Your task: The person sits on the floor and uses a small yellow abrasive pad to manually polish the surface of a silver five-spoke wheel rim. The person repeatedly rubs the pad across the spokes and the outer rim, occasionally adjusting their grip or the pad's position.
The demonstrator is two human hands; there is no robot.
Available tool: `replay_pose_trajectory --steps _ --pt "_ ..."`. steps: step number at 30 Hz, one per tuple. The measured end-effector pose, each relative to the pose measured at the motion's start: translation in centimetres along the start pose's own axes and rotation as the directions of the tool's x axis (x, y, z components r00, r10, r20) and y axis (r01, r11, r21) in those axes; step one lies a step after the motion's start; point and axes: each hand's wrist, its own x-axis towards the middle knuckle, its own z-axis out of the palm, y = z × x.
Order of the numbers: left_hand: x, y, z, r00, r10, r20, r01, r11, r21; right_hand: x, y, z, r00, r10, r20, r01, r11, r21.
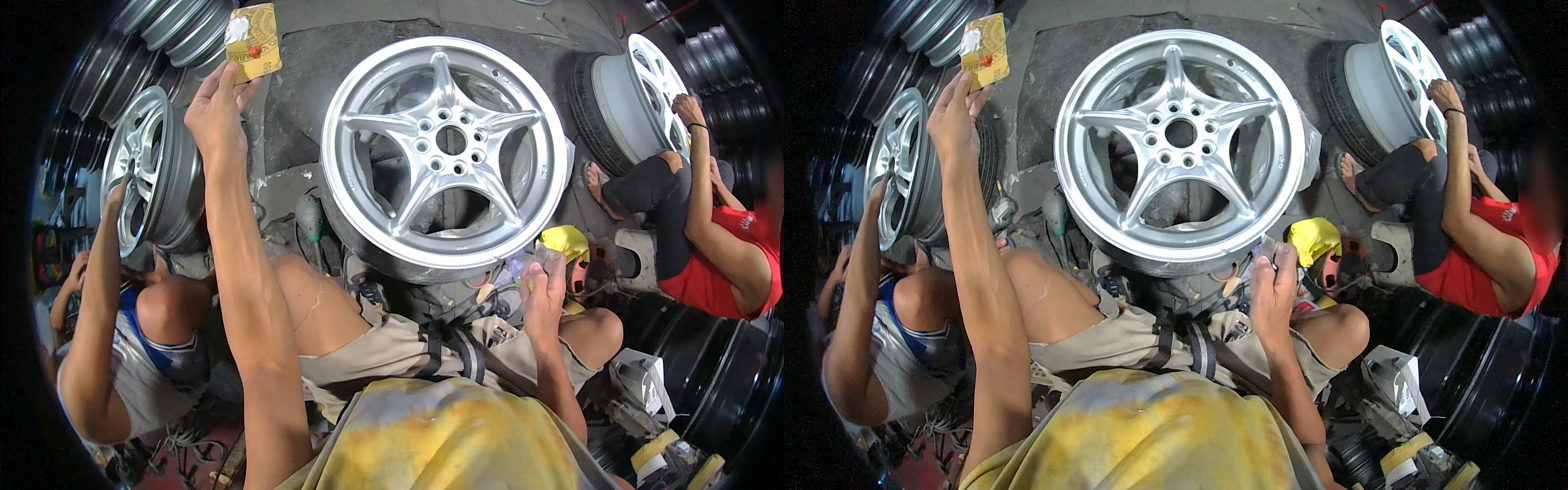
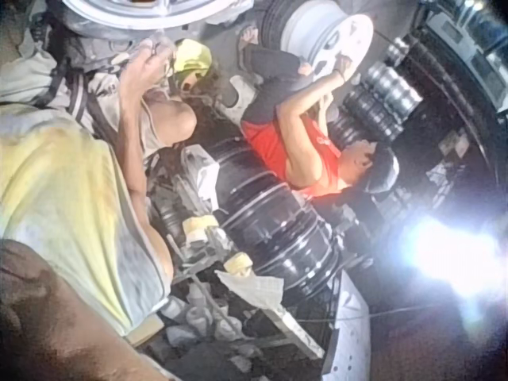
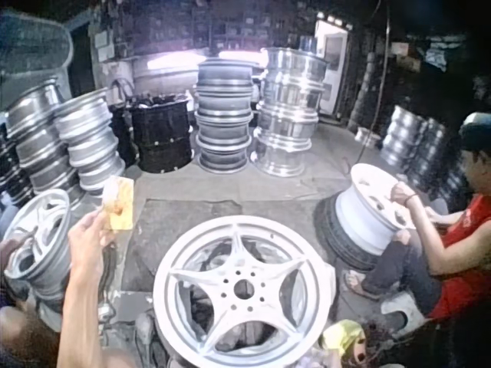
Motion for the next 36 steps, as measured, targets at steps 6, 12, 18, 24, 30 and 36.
replay_pose_trajectory --steps 6,12,18,24,30,36 --pt "0.2 -0.2 -0.7 0.999 -0.037 0.024 0.038 0.999 -0.014 -0.3 -1.0 0.9 0.997 -0.061 0.047 0.066 0.992 -0.109" --pt "-0.6 -0.5 -0.6 0.984 -0.107 0.145 0.105 0.994 0.021 -0.1 -0.8 1.5 0.982 -0.152 0.115 0.167 0.977 -0.130" --pt "-7.4 1.6 5.7 0.770 -0.305 0.560 0.267 0.952 0.151 1.7 -6.0 3.1 0.877 -0.418 0.237 0.473 0.838 -0.273" --pt "-9.1 3.0 6.8 0.706 -0.313 0.636 0.320 0.941 0.107 3.5 -8.6 4.0 0.796 -0.563 0.223 0.603 0.773 -0.198" --pt "-11.0 4.0 7.4 0.625 -0.367 0.689 0.391 0.911 0.131 4.3 -10.3 5.1 0.675 -0.695 0.246 0.737 0.629 -0.247" --pt "-12.0 3.8 8.0 0.549 -0.298 0.780 0.421 0.906 0.049 4.5 -10.7 5.4 0.676 -0.697 0.240 0.737 0.644 -0.204"
